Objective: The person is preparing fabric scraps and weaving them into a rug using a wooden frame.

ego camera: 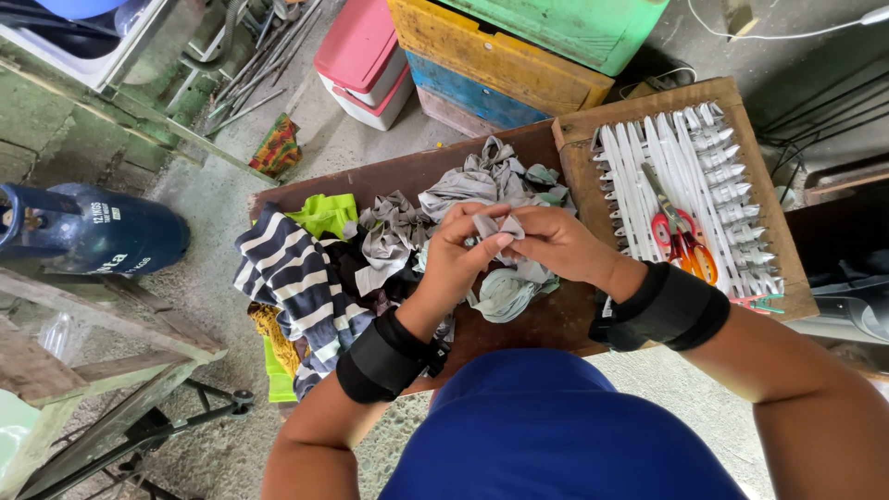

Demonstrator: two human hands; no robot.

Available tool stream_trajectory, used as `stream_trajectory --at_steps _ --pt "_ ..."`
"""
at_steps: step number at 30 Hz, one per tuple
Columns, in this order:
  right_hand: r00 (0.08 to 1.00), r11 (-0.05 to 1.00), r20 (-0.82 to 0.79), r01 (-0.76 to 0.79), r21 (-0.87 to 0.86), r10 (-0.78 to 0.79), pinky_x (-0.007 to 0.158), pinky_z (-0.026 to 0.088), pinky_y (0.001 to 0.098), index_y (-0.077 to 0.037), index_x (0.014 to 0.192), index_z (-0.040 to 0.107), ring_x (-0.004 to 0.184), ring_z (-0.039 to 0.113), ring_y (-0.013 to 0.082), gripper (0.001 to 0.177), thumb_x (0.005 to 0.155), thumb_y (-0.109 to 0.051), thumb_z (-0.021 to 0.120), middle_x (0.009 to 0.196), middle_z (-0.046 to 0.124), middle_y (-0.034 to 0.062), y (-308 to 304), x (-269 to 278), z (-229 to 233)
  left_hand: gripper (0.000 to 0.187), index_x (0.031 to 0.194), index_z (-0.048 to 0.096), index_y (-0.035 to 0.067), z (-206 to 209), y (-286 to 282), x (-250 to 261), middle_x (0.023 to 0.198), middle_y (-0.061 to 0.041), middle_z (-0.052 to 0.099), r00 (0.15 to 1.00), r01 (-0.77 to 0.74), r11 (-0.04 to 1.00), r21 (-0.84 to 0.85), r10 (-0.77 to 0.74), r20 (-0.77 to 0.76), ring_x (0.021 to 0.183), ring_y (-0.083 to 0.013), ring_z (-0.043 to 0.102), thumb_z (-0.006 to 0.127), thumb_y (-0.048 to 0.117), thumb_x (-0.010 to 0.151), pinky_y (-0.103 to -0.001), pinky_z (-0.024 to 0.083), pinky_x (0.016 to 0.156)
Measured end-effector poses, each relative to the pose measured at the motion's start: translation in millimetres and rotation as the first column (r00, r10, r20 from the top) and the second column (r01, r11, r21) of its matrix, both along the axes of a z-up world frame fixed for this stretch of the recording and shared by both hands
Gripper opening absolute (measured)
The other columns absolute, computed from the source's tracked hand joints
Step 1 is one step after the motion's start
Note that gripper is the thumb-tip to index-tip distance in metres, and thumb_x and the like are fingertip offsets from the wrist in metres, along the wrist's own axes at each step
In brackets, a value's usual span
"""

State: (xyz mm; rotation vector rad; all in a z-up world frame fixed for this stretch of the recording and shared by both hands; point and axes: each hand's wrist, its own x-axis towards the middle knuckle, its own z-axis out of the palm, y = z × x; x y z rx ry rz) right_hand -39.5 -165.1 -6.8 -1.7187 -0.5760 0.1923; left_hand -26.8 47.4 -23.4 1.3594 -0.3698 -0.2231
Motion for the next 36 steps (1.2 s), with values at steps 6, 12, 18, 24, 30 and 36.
stream_trajectory --at_steps 6,12,18,24,30,36 --pt "0.989 0.996 -0.142 0.045 0.082 -0.033 0.073 0.052 0.0267 0.003 0.113 0.069 0.082 0.063 0.0099 0.025 0.104 -0.016 0.056 0.099 0.07 0.004 6.2 -2.5 20.0 0.011 0.111 0.077 0.004 -21.6 4.0 0.3 0.111 -0.004 0.057 0.993 0.11 0.982 -0.156 -0.104 0.051 0.095 -0.0148 0.064 0.074 0.004 0.1 -0.029 0.055 0.086" --pt "0.972 0.971 -0.036 0.231 -0.056 -0.233 0.066 0.05 0.0265 0.003 0.101 0.071 0.076 0.06 0.0111 0.02 0.104 -0.016 0.064 0.086 0.066 0.0046 1.5 -4.5 9.7 0.024 0.126 0.074 0.005 -0.7 13.8 2.8 0.098 -0.002 0.065 0.988 0.131 0.991 0.042 -0.134 0.079 0.093 -0.0082 0.06 0.067 0.005 0.103 -0.025 0.05 0.085" --pt "0.947 0.955 0.146 0.294 -0.031 -0.286 0.069 0.05 0.0252 0.0 0.103 0.072 0.081 0.063 0.0095 0.014 0.094 -0.01 0.076 0.094 0.07 0.0052 7.4 -6.4 22.8 0.02 0.113 0.069 0.007 2.1 15.7 3.0 0.102 0.0 0.072 0.987 0.113 0.991 -0.067 -0.119 -0.11 0.093 -0.0043 0.065 0.073 0.003 0.094 -0.021 0.053 0.081" --pt "0.914 0.903 0.082 0.406 -0.14 -0.398 0.063 0.05 0.0262 -0.001 0.1 0.074 0.071 0.062 0.0093 0.015 0.091 -0.011 0.081 0.086 0.074 0.0055 3.9 -7.7 17.0 0.011 0.105 0.067 0.001 -24.4 19.2 4.6 0.098 -0.003 0.071 0.984 0.154 0.985 -0.08 -0.16 -0.076 0.089 -0.0063 0.063 0.076 -0.002 0.099 -0.023 0.052 0.079" --pt "0.909 0.921 0.191 0.386 -0.048 -0.371 0.069 0.052 0.0251 0.0 0.103 0.071 0.08 0.065 0.0078 0.014 0.095 -0.009 0.078 0.094 0.073 0.0054 0.9 -7.6 12.3 0.02 0.114 0.059 0.008 -5.3 10.0 6.9 0.086 -0.001 0.068 0.897 0.225 0.964 -0.14 -0.261 -0.356 0.062 -0.0044 0.052 0.06 0.027 0.105 -0.021 0.041 0.052" --pt "0.943 0.948 0.099 0.319 -0.008 -0.316 0.066 0.051 0.0237 0.001 0.104 0.07 0.077 0.062 0.006 0.013 0.095 -0.007 0.076 0.09 0.071 0.0038 -2.7 -14.1 7.3 0.036 0.106 0.069 0.006 -16.1 7.0 2.6 0.085 0.0 0.069 0.816 0.335 0.938 -0.095 -0.339 -0.468 0.066 -0.0067 0.062 0.053 0.038 0.105 -0.024 0.049 0.056"
